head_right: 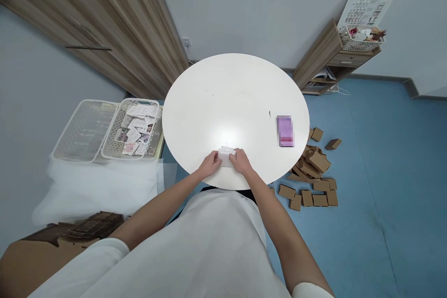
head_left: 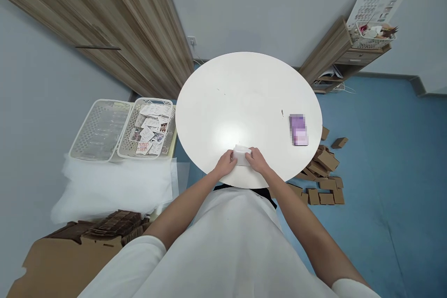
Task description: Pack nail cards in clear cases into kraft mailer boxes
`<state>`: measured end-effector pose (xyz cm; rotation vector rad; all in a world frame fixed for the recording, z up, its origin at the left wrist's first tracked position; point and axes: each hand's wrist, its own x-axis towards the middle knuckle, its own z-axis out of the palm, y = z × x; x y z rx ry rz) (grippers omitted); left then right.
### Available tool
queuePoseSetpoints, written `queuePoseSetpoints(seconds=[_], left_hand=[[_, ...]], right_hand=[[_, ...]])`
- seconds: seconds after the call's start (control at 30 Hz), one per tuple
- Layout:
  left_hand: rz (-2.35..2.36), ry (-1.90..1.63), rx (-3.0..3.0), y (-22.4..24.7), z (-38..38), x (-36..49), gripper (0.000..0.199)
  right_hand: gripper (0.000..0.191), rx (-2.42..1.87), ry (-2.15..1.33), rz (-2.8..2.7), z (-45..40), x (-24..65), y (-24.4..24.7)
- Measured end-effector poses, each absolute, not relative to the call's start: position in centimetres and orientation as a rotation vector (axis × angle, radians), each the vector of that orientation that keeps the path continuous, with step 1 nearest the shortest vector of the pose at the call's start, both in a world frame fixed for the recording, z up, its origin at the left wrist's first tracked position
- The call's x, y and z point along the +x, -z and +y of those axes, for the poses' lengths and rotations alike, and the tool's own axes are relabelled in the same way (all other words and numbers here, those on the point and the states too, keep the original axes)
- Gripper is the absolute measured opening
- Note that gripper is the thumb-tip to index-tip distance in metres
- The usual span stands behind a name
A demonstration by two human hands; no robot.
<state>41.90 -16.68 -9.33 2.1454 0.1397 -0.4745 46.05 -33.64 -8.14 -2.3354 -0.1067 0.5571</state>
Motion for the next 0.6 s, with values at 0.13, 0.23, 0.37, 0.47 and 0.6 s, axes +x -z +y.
queuePoseSetpoints(seconds=[0.13,0.23,0.37,0.47,0.6], left_hand=[[0.302,0.389,2.183,9.7,-16.9,42.2,0.029],[0.38,0.362,2.189,9.8,-17.0,42.6,0.037],[0.436,0.379,2.138,9.7,-16.9,43.0,0.04],[0.441,0.374,2.107,9.6,-16.8,43.1,0.033],[0.441,0.338,2.06,9.5,-17.1,42.8,0.03]], right_hand=[[0.035,-2.366,-0.551,-0.006,-32.8,46.5,9.0],[0.04,-2.399,-0.521,0.093,-32.3,46.5,9.4],[0.04,-2.385,-0.442,0.128,-32.1,46.2,9.2],[0.036,-2.337,-0.416,0.101,-32.6,45.5,8.9],[0.037,-2.298,-0.443,0.082,-33.6,44.1,8.4]])
